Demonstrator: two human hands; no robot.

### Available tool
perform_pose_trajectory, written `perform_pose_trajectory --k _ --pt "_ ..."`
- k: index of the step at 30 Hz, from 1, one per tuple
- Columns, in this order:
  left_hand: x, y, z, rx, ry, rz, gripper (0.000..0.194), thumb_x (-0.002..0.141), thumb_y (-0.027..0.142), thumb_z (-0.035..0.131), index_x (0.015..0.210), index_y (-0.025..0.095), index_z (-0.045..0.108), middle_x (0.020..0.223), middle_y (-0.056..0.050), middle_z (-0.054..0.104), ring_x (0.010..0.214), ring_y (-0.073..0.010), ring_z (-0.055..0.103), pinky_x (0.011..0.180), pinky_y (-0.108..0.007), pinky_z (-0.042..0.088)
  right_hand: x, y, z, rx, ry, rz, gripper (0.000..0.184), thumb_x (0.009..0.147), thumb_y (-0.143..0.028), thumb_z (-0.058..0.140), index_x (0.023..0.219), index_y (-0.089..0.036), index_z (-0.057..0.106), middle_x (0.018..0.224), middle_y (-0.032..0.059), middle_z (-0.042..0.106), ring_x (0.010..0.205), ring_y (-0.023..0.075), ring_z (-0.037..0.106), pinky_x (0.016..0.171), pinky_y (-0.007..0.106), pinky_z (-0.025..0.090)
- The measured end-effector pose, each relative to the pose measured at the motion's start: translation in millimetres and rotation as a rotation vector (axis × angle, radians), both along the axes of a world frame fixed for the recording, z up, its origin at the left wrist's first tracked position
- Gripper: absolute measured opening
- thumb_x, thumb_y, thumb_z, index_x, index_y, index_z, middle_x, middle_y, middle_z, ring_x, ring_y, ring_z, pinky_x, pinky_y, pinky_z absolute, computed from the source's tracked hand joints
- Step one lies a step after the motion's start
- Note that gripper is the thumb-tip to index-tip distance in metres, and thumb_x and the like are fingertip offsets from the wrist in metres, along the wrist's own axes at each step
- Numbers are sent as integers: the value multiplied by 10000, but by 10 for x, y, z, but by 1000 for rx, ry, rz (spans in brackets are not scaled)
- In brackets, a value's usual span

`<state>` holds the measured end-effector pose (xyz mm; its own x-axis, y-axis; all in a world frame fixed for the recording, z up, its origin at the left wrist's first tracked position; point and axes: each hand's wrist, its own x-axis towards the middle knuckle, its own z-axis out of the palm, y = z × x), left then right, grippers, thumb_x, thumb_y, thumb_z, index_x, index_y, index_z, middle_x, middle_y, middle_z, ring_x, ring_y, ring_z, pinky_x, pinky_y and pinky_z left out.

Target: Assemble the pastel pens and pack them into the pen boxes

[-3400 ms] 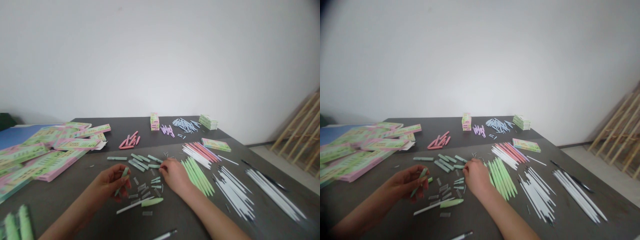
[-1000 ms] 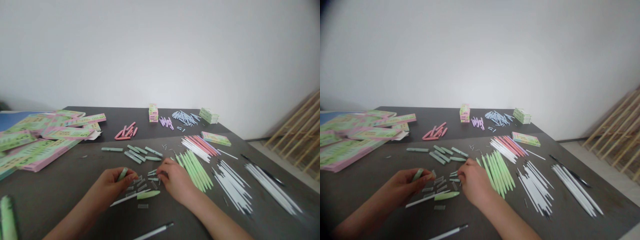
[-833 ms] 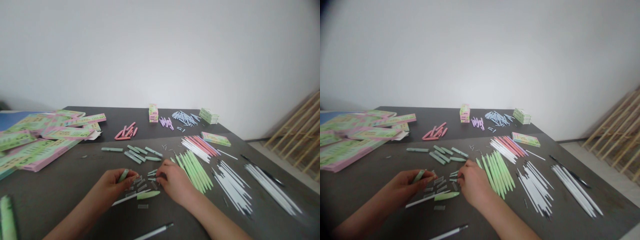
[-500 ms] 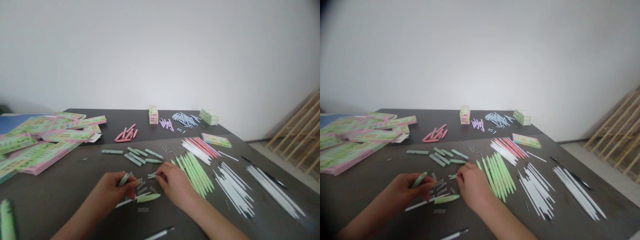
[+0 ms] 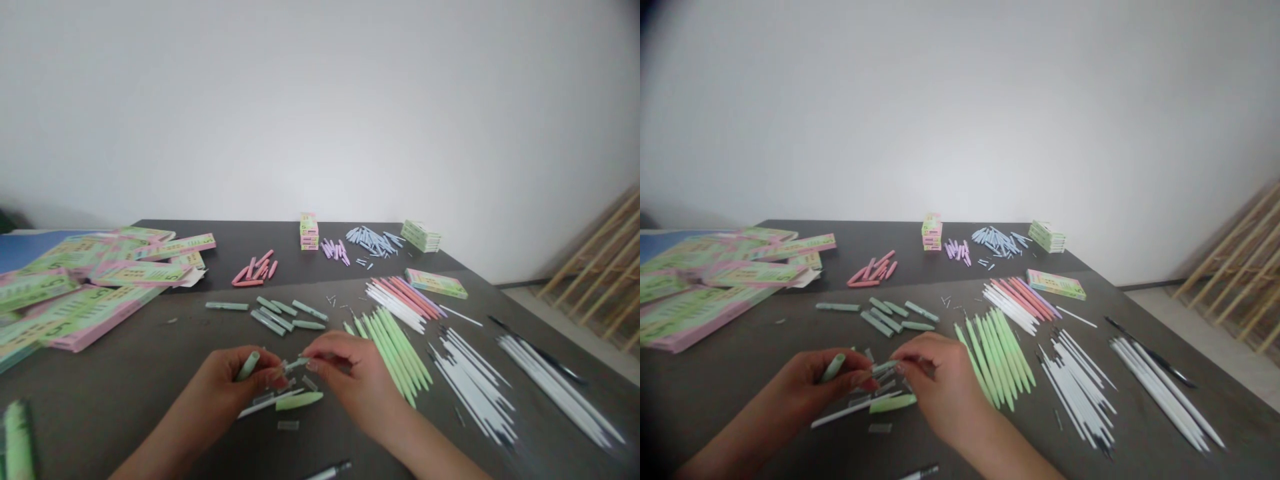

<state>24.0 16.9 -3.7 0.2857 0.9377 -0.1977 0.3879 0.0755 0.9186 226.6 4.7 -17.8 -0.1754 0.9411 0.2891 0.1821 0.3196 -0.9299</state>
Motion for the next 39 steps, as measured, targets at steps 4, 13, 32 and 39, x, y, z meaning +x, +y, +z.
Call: perform_pose_trajectory --k 4,13,32,39 --pt "2 -11 17 -9 7 -20 335 714 503 650 741 185 749 740 -56 751 750 -243 644 700 -296 440 -7 -9 31 43 -6 -28 156 791 -116 637 810 -226 746 794 15 693 729 145 620 642 234 456" --pt "18 2 38 -6 -31 -23 315 709 494 676 716 188 754 721 -59 749 713 -231 638 676 -289 443 5 -15 28 102 8 -37 177 792 -97 649 825 -234 758 803 19 701 745 148 645 643 233 476" --pt "44 -50 81 33 -79 56 268 731 434 654 652 192 740 696 -32 734 689 -185 626 669 -244 430 -18 -66 36 322 1 -61 237 791 -27 619 861 -195 771 820 51 714 742 132 665 662 196 510" --pt "81 -97 100 71 47 -51 275 764 441 611 728 201 741 720 -25 749 733 -220 655 684 -269 436 -51 -90 3 14 79 -47 235 727 -61 672 872 -226 755 784 4 747 694 130 681 635 185 508"
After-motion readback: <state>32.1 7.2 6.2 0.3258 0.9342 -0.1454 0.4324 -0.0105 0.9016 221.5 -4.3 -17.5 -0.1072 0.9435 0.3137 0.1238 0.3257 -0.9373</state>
